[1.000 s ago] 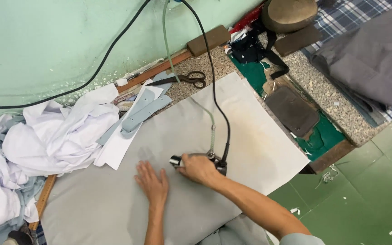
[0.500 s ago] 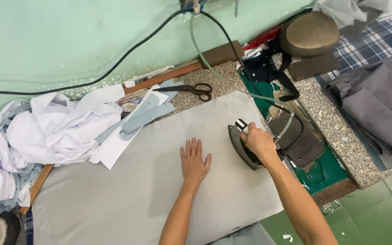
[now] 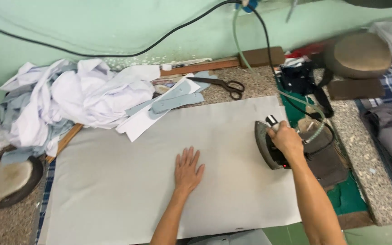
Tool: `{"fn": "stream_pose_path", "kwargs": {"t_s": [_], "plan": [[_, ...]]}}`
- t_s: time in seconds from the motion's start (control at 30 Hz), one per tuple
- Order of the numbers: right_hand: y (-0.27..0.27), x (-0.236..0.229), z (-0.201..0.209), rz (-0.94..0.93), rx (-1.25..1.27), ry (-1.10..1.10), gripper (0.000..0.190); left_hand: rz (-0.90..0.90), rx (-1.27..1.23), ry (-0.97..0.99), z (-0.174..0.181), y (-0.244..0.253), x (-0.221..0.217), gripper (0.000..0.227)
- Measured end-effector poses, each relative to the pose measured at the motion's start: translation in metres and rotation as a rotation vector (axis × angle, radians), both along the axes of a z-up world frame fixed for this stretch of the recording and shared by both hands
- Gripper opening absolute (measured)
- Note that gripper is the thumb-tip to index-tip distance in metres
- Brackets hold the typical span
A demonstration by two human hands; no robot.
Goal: The person irons a white piece of fabric on a table using a steam iron. They smooth the fabric with their hands, place a black rectangular object on top of it, and continue ironing over the object. The person also picks up a pair of scissors at the end of the clip.
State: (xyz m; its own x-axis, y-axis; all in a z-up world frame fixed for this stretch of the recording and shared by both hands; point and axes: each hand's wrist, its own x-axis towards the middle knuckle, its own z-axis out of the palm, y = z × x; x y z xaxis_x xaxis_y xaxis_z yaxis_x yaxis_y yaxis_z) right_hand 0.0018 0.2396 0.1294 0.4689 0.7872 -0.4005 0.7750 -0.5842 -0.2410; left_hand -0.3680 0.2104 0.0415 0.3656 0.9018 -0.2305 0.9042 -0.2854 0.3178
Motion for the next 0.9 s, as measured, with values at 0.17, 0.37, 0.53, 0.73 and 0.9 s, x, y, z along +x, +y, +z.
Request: {"fn": "stream_pose_path", "kwargs": {"t_s": [0.17, 0.37, 0.53, 0.73, 0.9], "plan": [[0.036, 0.024, 0.005, -0.108, -0.002, -0.005, 0.064, 0.350, 0.487, 0.164, -0.045, -0.037, -0.188, 0.061], [0.006, 0.019, -0.006, -0.249, -0.027, 0.052, 0.063, 0.836, 0.033, 0.156, -0.012, -0.061, -0.333, 0.078], [-0.079, -0.036, -0.004, -0.176, -0.044, 0.113, 0.059, 0.930, 0.270, 0.333, -0.078, -0.015, -0.359, 0.091], [-0.131, -0.094, 0.027, -0.114, -0.103, 0.047, 0.059, 0.021, 0.597, -0.227, -0.031, 0.056, -0.086, 0.061], [-0.136, -0.081, 0.023, -0.058, -0.092, 0.047, 0.052, -0.558, 0.112, -0.129, -0.019, 0.083, 0.120, 0.065]]}}
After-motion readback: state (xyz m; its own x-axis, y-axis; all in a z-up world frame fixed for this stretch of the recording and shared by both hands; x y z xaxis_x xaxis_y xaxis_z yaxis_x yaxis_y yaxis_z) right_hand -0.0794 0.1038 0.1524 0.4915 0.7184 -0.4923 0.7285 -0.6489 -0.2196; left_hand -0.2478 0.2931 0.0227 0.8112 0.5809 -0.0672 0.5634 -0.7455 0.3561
